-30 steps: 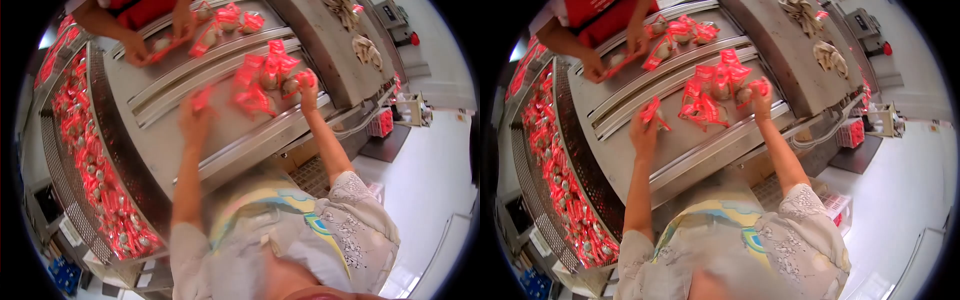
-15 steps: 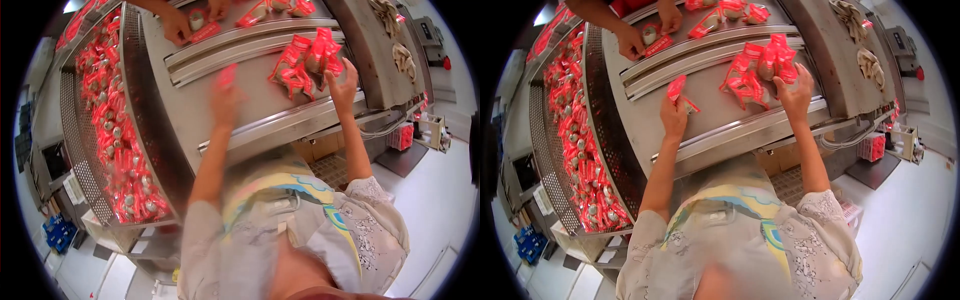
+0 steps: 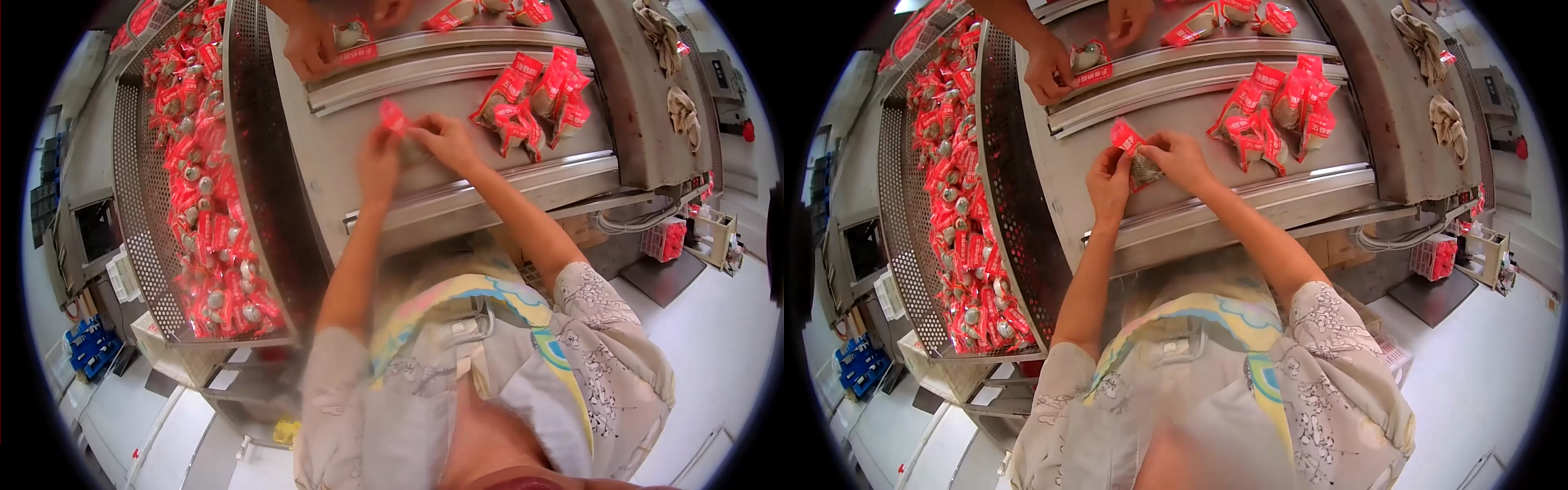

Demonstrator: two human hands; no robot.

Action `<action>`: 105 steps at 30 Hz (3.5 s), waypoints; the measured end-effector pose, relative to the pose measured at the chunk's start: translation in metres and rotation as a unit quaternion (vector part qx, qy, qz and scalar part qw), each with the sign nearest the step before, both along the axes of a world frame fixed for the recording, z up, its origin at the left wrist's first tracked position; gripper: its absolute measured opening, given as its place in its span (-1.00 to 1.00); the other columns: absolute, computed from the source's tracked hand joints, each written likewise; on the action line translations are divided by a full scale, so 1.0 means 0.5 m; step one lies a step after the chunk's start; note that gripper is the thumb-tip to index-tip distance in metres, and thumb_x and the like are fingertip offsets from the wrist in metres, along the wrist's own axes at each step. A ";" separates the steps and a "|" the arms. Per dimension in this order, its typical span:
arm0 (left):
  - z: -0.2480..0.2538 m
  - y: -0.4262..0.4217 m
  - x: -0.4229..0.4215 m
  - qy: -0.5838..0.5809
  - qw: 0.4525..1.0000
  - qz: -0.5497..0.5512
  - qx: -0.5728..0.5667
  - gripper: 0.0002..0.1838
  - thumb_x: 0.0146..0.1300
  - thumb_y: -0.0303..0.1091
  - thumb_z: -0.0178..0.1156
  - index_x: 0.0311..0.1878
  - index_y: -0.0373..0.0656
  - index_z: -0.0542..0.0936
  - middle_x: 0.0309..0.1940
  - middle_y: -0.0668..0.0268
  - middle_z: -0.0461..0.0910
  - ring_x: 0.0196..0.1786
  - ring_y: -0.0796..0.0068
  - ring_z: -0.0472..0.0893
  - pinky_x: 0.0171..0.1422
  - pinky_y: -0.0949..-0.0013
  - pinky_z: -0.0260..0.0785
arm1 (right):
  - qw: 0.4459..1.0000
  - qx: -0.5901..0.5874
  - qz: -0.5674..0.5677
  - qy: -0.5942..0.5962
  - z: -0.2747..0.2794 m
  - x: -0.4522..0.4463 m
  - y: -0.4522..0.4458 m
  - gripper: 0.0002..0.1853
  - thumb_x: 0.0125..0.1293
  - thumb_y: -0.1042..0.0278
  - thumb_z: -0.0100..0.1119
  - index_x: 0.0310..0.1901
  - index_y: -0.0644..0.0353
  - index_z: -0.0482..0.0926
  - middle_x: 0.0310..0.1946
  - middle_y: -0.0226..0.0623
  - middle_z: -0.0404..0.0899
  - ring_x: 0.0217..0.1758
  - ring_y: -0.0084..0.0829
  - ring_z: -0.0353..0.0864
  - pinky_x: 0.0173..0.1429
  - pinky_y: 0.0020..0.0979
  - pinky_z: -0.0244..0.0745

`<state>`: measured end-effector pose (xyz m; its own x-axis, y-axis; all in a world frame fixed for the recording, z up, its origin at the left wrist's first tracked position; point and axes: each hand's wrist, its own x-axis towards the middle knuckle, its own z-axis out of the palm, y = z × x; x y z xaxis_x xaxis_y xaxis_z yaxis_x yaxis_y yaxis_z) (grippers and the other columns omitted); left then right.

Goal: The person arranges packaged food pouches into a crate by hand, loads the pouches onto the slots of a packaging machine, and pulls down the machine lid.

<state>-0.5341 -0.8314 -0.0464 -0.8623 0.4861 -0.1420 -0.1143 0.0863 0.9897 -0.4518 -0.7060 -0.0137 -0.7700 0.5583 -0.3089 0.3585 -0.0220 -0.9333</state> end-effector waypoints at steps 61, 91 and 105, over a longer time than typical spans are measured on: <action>0.053 0.323 0.051 0.210 0.946 -0.235 -0.076 -0.72 0.23 -0.38 0.22 -0.01 -0.23 0.56 -0.27 0.20 0.66 -0.30 0.54 0.59 -0.22 0.39 0.44 | 0.916 0.378 -0.094 0.094 0.009 0.129 0.002 -0.83 0.08 0.50 0.26 -0.26 0.27 0.54 -0.27 -0.12 0.52 -0.16 -0.08 0.52 -0.10 -0.20 0.44; -0.062 0.097 0.050 -0.130 0.989 0.073 -0.012 -0.86 0.38 -0.34 0.05 -0.26 -0.20 0.49 -0.42 0.38 0.52 -0.41 0.66 0.47 -0.41 0.50 0.33 | 0.952 0.212 -0.011 -0.221 0.003 -0.017 0.129 -0.71 0.15 0.12 0.18 -0.35 0.21 0.63 -0.32 -0.02 0.63 -0.19 -0.01 0.62 -0.11 -0.15 0.50; 0.056 0.155 0.053 -0.129 0.984 0.111 0.047 -0.65 0.23 -0.38 0.21 0.07 -0.25 0.45 0.03 0.11 0.51 0.18 0.26 0.45 0.21 0.27 0.30 | 0.949 0.233 -0.158 -0.143 -0.043 -0.053 0.137 -0.70 0.22 0.13 0.14 -0.36 0.25 0.60 -0.39 0.03 0.62 -0.21 0.04 0.60 -0.10 -0.10 0.45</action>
<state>-0.5074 -0.7537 -0.0184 -0.8902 0.3105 -0.3333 -0.3685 -0.0608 0.9276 -0.4781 -0.6377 -0.0351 -0.4632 0.8747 -0.1427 0.6429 0.2207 -0.7335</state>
